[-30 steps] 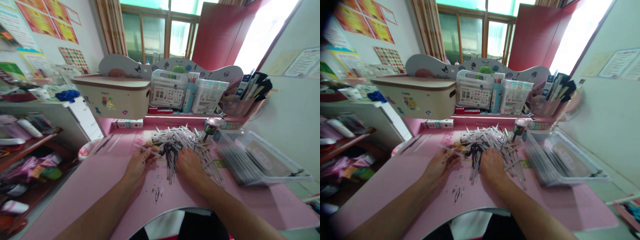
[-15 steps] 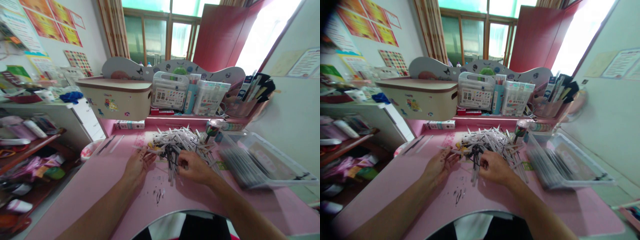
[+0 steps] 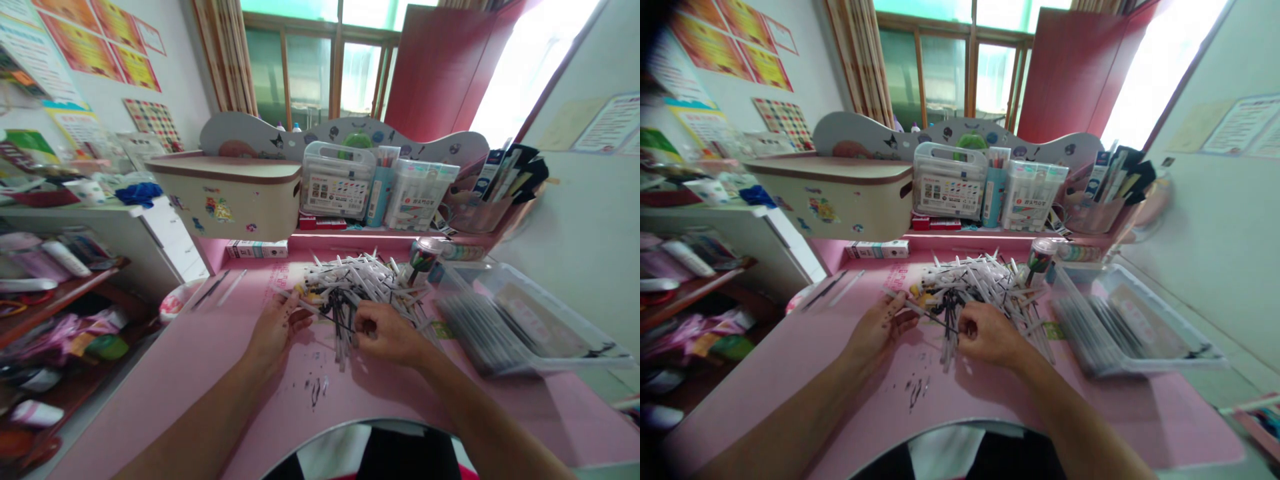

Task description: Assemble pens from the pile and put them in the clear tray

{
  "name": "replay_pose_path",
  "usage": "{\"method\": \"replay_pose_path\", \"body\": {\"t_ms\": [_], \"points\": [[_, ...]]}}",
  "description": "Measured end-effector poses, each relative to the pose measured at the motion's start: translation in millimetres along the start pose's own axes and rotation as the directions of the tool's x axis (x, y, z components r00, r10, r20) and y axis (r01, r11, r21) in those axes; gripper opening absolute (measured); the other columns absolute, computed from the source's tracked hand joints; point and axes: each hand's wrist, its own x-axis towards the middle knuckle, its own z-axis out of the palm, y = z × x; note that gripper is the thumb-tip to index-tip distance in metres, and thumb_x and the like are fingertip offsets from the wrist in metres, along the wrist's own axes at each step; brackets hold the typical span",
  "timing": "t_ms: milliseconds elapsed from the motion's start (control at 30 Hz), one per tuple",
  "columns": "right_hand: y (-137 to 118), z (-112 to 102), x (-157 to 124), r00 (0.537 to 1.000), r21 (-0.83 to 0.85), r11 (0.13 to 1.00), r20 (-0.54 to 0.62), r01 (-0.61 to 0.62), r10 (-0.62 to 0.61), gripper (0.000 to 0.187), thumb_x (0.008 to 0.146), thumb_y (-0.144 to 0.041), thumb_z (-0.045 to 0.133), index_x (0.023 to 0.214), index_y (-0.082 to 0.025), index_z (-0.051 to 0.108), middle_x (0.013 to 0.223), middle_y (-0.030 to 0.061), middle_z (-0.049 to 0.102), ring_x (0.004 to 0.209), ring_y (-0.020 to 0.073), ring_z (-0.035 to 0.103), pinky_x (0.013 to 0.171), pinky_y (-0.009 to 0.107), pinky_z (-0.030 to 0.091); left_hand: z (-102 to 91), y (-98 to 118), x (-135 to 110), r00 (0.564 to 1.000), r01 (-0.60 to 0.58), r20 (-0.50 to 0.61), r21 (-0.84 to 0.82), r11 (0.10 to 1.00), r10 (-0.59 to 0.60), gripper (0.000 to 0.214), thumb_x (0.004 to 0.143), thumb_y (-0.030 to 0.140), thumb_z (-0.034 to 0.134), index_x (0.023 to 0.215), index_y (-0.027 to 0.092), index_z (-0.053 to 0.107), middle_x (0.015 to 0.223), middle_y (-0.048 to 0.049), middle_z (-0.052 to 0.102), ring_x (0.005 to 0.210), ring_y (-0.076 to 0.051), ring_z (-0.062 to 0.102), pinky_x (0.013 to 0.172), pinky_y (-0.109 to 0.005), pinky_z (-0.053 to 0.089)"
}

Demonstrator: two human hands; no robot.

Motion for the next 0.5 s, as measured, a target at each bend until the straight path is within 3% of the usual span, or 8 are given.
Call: {"method": "replay_pose_path", "body": {"t_ms": [167,233,300,400,500], "points": [[-5,6,5,0.998,0.205,0.977,-0.01,-0.06,0.063,0.006,0.076,-0.012,0.062,0.073,-0.017,0.061,0.075,-0.0014,0.059,0.067,0.0107,0.052,0.061,0.022,0.039,0.9,-6,-4,0.985,0.068,0.158,0.022,0.997,-0.071,0.016,0.081,0.023,0.077,0.09,0.013,0.067,0.083,-0.0073,0.075,0.062,-0.015,0.07,0.041,-0.016,0.048],[-10,6,8,0.998,0.312,0.947,0.011,-0.07,0.07,0.006,0.083,-0.017,0.06,0.084,-0.017,0.067,0.084,0.0005,0.063,0.072,0.0117,0.057,0.065,0.023,0.043,1.6,-5,-5,0.981,0.142,0.14,-0.062,0.988,-0.132,0.008,0.085,0.018,0.072,0.09,0.013,0.067,0.081,-0.0066,0.074,0.06,-0.014,0.069,0.041,-0.017,0.049],[-12,3,11,0.997,0.372,0.926,-0.009,-0.064,0.072,0.018,0.092,-0.021,0.052,0.097,-0.018,0.069,0.092,0.0021,0.066,0.081,0.0132,0.061,0.073,0.025,0.047,2.3,0,-4,0.98,0.197,0.055,-0.19,0.962,-0.19,0.005,0.091,0.013,0.062,0.089,0.012,0.067,0.076,-0.006,0.073,0.056,-0.012,0.068,0.046,-0.017,0.054],[-12,-5,20,0.993,0.239,0.97,-0.099,-0.041,0.066,0.023,0.096,-0.017,0.048,0.104,-0.018,0.069,0.097,0.004,0.068,0.091,0.0153,0.062,0.084,0.029,0.048,2.5,13,-1,0.967,0.202,-0.07,-0.365,0.909,-0.243,0.025,0.097,0.01,0.05,0.078,0.012,0.064,0.063,-0.0038,0.069,0.051,-0.01,0.066,0.049,-0.016,0.056],[-12,-4,32,0.999,-0.074,0.997,-0.044,0.006,-0.009,0.018,0.089,-0.01,0.057,0.096,-0.017,0.072,0.098,0.0061,0.068,0.095,0.0175,0.061,0.089,0.031,0.046,1.5,20,2,0.958,0.199,-0.106,-0.419,0.886,-0.265,0.03,0.099,0.01,0.047,0.072,0.013,0.061,0.057,-0.0025,0.067,0.048,-0.01,0.065,0.047,-0.016,0.055]]}}
